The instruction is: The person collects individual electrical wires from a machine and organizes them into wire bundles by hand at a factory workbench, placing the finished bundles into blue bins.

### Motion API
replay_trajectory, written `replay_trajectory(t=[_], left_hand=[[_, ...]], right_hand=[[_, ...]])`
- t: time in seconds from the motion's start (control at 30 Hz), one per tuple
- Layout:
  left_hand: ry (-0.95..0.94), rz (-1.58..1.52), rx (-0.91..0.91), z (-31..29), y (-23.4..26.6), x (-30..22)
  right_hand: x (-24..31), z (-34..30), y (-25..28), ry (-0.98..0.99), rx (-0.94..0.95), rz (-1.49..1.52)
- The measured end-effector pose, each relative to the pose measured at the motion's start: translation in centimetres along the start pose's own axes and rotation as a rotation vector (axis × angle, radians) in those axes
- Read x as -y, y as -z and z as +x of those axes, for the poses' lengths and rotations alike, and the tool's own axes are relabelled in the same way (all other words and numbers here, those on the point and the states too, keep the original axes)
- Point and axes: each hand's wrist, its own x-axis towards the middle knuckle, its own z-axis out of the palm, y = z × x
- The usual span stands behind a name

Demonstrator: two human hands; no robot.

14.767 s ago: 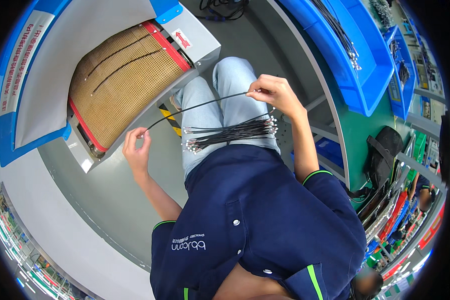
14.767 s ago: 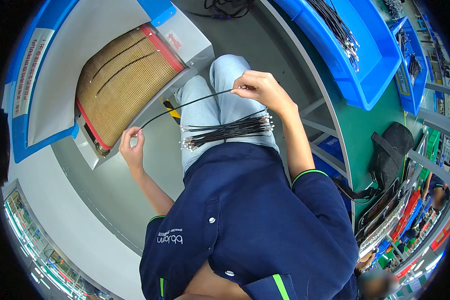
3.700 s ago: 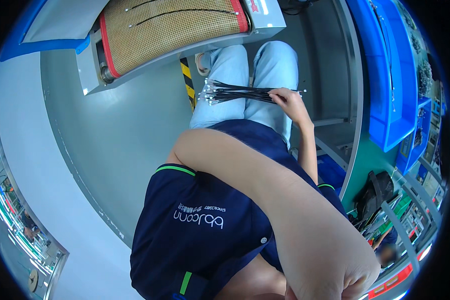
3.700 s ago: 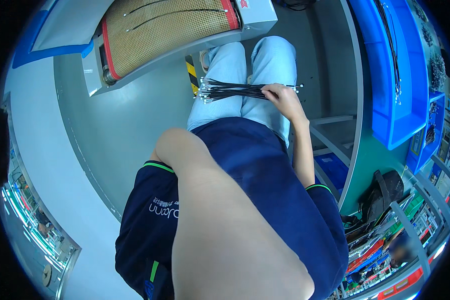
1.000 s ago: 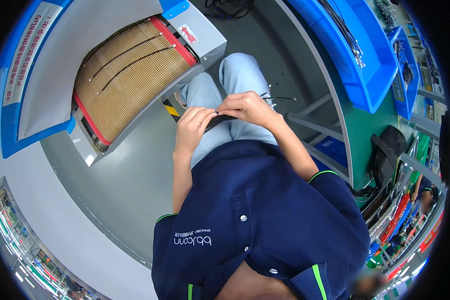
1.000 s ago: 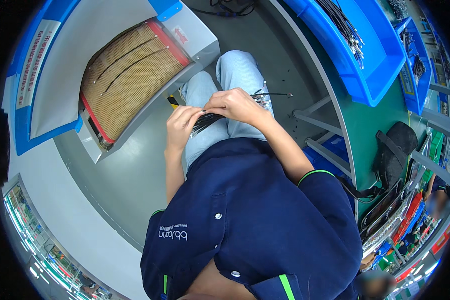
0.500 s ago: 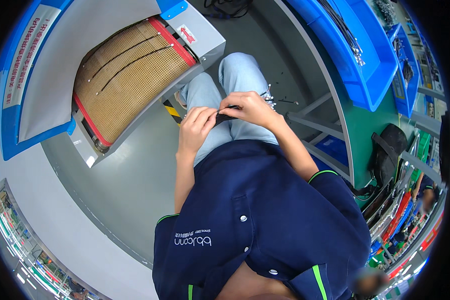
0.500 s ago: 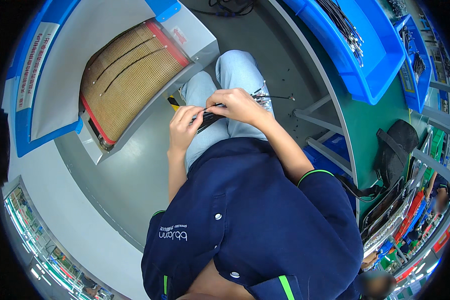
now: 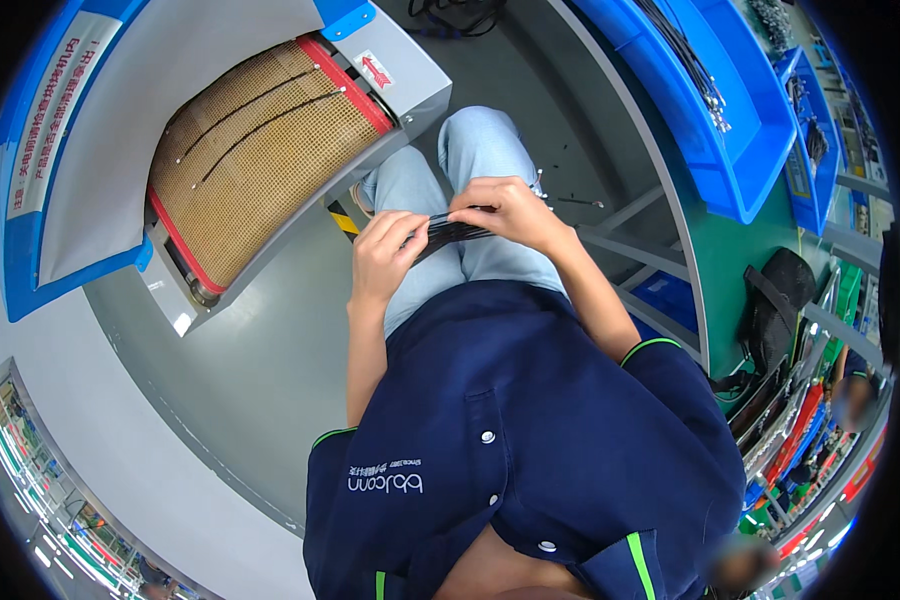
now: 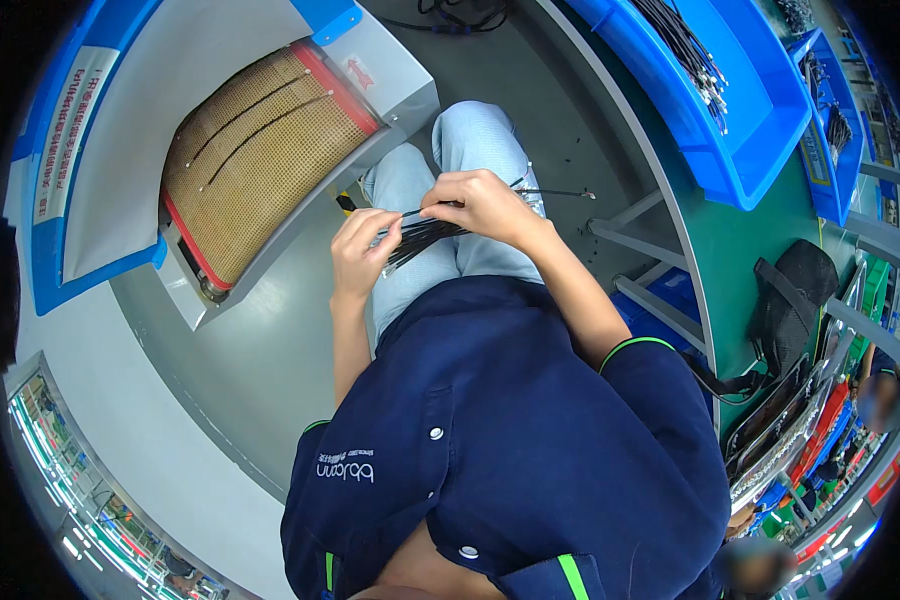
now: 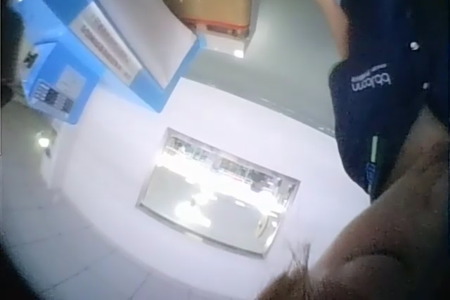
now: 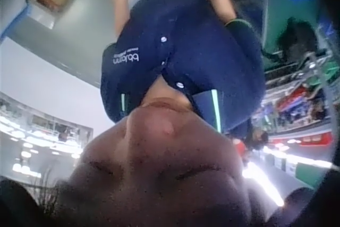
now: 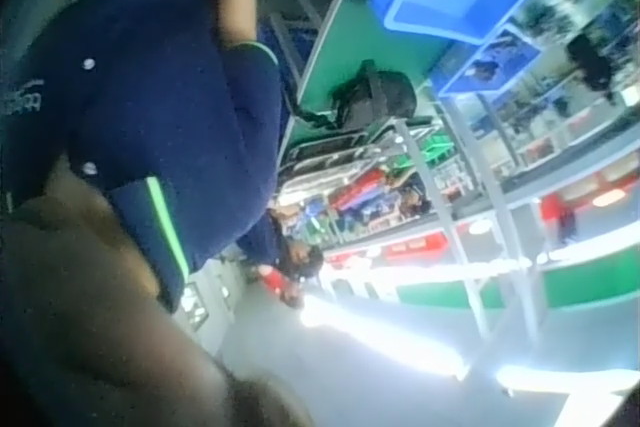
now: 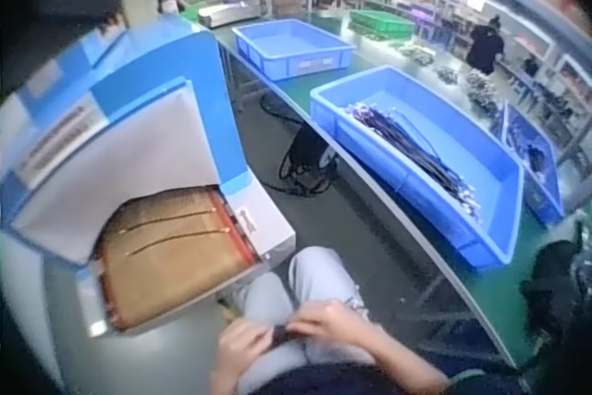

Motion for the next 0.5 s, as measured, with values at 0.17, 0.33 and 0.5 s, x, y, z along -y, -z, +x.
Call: replay_trajectory(t=[0.17, 0.33, 0.5], left_hand=[[-0.049, 0.01, -0.004, 0.1, -0.1, 0.2], [-0.036, 0.031, 0.043, 0.1, 0.5, -0.2], [0.209, 0.033, -0.071, -1.6, 2.6, 1.7]], right_hand=[[-0.2, -0.1, 0.3, 0.003, 0.005, 0.015], [0.1, -0.5, 1.6, -0.028, 0.047, 0.038], [-1.2, -2.3, 5.7, -0.234, 0.047, -0.076]])
